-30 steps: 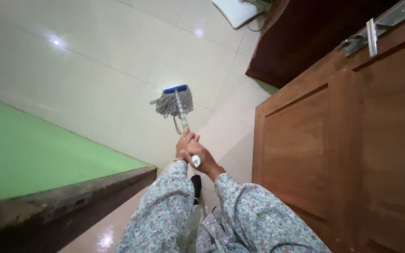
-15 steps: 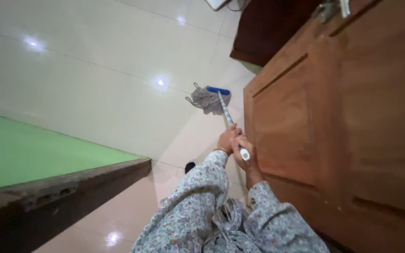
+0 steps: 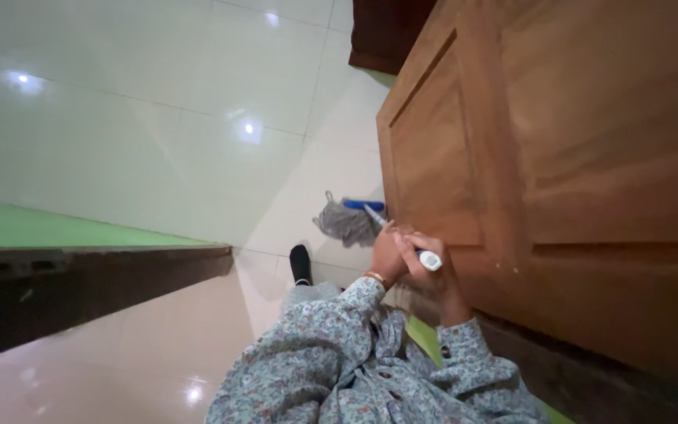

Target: The person mops a tiled floor using a mop with a blue base and white strings, moving through a doorway and around objects on the floor.

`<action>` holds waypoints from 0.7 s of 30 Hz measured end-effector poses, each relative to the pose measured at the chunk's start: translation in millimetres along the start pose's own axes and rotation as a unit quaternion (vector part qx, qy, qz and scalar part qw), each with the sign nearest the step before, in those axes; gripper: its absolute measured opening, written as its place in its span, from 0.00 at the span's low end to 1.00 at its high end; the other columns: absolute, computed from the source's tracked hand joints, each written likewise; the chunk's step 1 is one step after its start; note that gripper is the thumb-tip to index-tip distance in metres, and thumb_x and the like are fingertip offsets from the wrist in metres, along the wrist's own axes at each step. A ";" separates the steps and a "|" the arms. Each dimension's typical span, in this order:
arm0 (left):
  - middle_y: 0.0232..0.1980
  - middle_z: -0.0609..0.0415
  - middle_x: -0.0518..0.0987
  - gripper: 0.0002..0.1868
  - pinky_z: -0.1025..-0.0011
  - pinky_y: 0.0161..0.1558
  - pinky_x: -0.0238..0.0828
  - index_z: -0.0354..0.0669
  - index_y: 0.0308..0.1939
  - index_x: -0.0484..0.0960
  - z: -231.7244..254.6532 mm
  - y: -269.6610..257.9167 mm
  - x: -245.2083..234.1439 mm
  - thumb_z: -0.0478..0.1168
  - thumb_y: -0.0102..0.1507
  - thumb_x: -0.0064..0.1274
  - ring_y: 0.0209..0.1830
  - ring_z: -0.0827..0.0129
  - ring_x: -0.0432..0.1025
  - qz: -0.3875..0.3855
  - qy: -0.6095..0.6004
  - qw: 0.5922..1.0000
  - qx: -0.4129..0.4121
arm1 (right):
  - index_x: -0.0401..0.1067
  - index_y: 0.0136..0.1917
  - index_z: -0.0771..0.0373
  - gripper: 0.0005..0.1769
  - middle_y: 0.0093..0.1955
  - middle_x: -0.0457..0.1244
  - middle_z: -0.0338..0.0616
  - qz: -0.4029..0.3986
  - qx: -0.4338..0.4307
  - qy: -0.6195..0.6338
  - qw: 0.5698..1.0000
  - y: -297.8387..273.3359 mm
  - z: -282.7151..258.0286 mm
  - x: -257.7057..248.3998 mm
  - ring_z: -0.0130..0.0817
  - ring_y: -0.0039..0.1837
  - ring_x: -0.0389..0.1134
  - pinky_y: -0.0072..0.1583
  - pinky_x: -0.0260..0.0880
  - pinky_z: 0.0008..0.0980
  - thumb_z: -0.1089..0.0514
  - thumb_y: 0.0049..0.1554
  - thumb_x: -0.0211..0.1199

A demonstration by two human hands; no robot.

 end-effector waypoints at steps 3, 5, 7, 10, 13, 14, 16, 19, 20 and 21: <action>0.38 0.52 0.84 0.09 0.57 0.49 0.73 0.49 0.33 0.86 2.3 -11.0 4.6 0.46 0.56 0.55 0.42 0.55 0.78 0.020 -0.042 0.999 0.017 | 0.75 0.47 0.71 0.09 0.46 0.72 0.51 -0.006 -0.004 0.037 0.999 -6.4 -2.4 -1.2 0.37 0.49 0.74 0.51 0.71 0.32 0.61 0.61 0.60; 0.39 0.51 0.84 0.08 0.60 0.44 0.74 0.48 0.34 0.87 -6.5 -17.4 6.2 0.45 0.57 0.56 0.41 0.53 0.77 0.016 -0.073 0.997 -0.021 | 0.74 0.45 0.70 0.08 0.44 0.70 0.51 -0.023 -0.001 0.036 0.999 -4.1 2.0 8.5 0.37 0.48 0.73 0.50 0.70 0.33 0.62 0.60 0.60; 0.36 0.53 0.84 0.10 0.58 0.43 0.72 0.48 0.31 0.85 -17.9 -22.1 -10.4 0.43 0.66 0.55 0.40 0.54 0.77 0.094 -0.036 0.994 -0.051 | 0.73 0.43 0.70 0.07 0.43 0.69 0.50 -0.052 -0.017 0.041 0.998 -0.2 1.4 23.4 0.38 0.46 0.72 0.50 0.70 0.34 0.63 0.60 0.60; 0.30 0.55 0.83 0.14 0.58 0.40 0.70 0.51 0.24 0.83 -31.1 -26.8 -43.8 0.41 0.66 0.55 0.34 0.56 0.77 0.099 0.013 0.995 -0.026 | 0.72 0.40 0.69 0.06 0.40 0.67 0.49 -0.118 -0.066 0.051 0.990 9.3 -11.6 55.1 0.39 0.44 0.70 0.49 0.69 0.35 0.64 0.59 0.61; 0.27 0.54 0.81 0.11 0.58 0.39 0.69 0.48 0.26 0.82 -50.4 -29.2 -93.8 0.40 0.64 0.56 0.31 0.56 0.75 0.171 0.032 0.985 -0.011 | 0.70 0.36 0.68 0.08 0.37 0.66 0.47 -0.185 -0.132 0.058 0.972 30.9 -34.3 95.5 0.39 0.42 0.68 0.48 0.68 0.36 0.66 0.58 0.61; 0.27 0.54 0.81 0.11 0.58 0.39 0.69 0.48 0.26 0.82 -59.1 -27.9 -108.1 0.40 0.64 0.56 0.31 0.56 0.75 0.177 0.038 0.983 -0.015 | 0.70 0.35 0.67 0.09 0.36 0.65 0.47 -0.205 -0.155 0.060 0.965 40.1 -42.4 108.7 0.39 0.41 0.68 0.48 0.67 0.36 0.66 0.57 0.61; 0.25 0.54 0.79 0.15 0.56 0.42 0.69 0.47 0.21 0.78 -75.8 -28.1 -135.5 0.38 0.64 0.54 0.30 0.56 0.75 0.201 0.085 0.975 -0.041 | 0.69 0.33 0.67 0.11 0.34 0.64 0.46 -0.233 -0.201 0.073 0.948 55.7 -58.6 135.9 0.40 0.39 0.67 0.47 0.67 0.37 0.67 0.57 0.61; 0.25 0.52 0.78 0.12 0.56 0.43 0.69 0.45 0.25 0.79 -103.4 -27.4 -176.3 0.37 0.65 0.54 0.30 0.55 0.74 0.249 0.100 0.961 -0.072 | 0.66 0.31 0.65 0.12 0.34 0.61 0.46 -0.239 -0.263 0.080 0.931 78.3 -77.4 174.7 0.42 0.41 0.65 0.52 0.65 0.40 0.68 0.55 0.62; 0.25 0.52 0.78 0.12 0.56 0.43 0.69 0.45 0.25 0.79 -114.6 -24.8 -188.2 0.37 0.65 0.54 0.30 0.55 0.74 0.253 0.104 0.959 -0.073 | 0.64 0.29 0.64 0.13 0.32 0.59 0.45 -0.230 -0.284 0.073 0.928 85.0 -81.2 185.8 0.42 0.41 0.64 0.55 0.64 0.41 0.68 0.53 0.63; 0.25 0.51 0.77 0.13 0.55 0.43 0.69 0.45 0.24 0.78 -127.0 -23.5 -198.6 0.37 0.64 0.54 0.30 0.53 0.73 0.251 0.115 0.957 -0.088 | 0.64 0.29 0.64 0.13 0.32 0.59 0.45 -0.235 -0.286 0.074 0.926 91.4 -81.8 197.3 0.42 0.41 0.64 0.55 0.64 0.41 0.68 0.53 0.63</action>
Point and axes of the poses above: each hand's wrist, its own y-axis towards the middle knuckle, its own x-axis out of the palm, z = x × y, the point moved 6 cm from there along y, towards the middle knuckle
